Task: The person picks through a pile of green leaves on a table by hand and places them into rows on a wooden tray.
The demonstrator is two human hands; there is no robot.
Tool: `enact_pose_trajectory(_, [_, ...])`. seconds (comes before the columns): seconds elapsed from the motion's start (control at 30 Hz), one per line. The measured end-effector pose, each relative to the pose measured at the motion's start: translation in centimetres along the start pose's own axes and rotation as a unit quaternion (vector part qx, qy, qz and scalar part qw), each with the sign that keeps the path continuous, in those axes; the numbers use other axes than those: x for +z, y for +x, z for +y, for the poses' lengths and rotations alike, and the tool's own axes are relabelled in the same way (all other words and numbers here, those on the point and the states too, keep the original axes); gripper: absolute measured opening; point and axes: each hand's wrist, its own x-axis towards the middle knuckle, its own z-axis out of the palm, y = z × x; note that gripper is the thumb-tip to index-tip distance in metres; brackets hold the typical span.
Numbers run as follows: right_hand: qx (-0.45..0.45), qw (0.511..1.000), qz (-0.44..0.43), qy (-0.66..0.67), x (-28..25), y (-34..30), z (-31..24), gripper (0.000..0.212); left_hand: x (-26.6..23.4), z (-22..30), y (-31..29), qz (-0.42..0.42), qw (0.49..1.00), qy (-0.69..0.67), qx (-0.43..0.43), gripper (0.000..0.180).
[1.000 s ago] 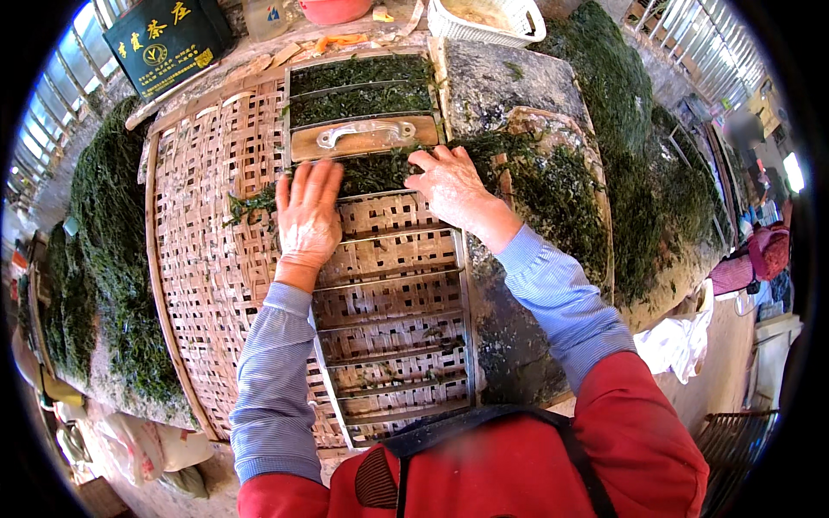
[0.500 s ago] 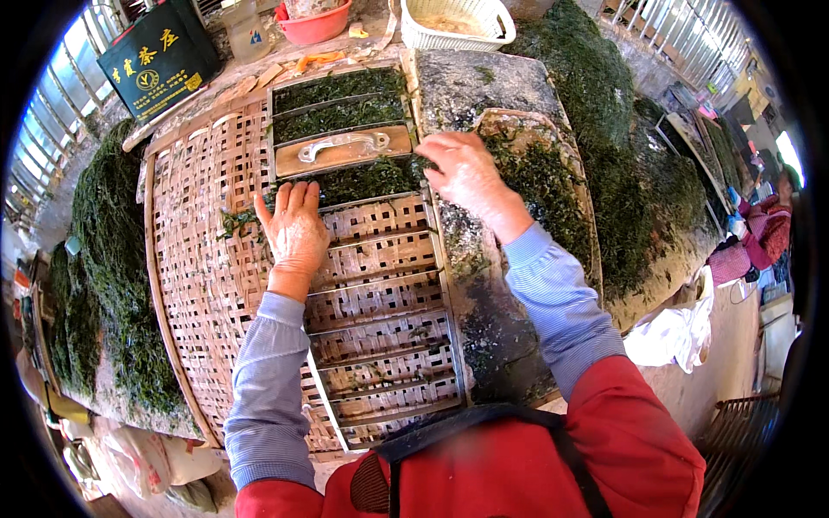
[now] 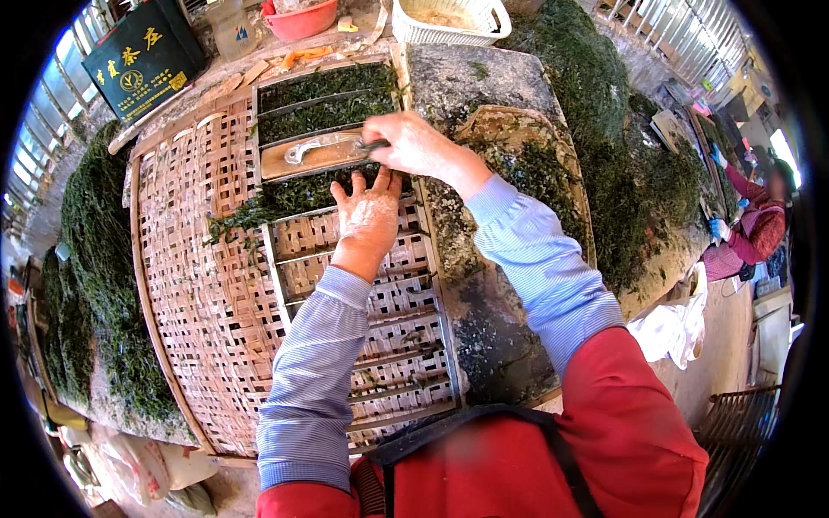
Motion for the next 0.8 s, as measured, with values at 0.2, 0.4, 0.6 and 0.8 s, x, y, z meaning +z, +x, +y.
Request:
enact_pose_trajectory(0.2, [-0.007,0.991,0.042,0.13,0.0,-0.7,-1.3,0.014,-0.4,-0.6,-0.4,-0.007,0.996,-0.08,-0.029,0.041])
enact_pose_trajectory(0.4, [-0.036,0.982,0.039,-0.183,5.5,-6.6,-1.2,0.025,-0.7,-6.1,0.5,0.111,0.934,-0.338,-0.038,0.029])
enact_pose_trajectory(0.6, [0.025,0.982,-0.075,-0.171,4.5,-5.1,-2.2,0.025,1.7,-4.5,-0.9,0.143,0.988,-0.054,0.037,0.042])
enact_pose_trajectory(0.8, [-0.042,0.967,0.135,-0.214,7.6,-7.4,-2.7,0.035,0.2,-5.9,-0.9,0.133,0.965,-0.223,0.032,0.04])
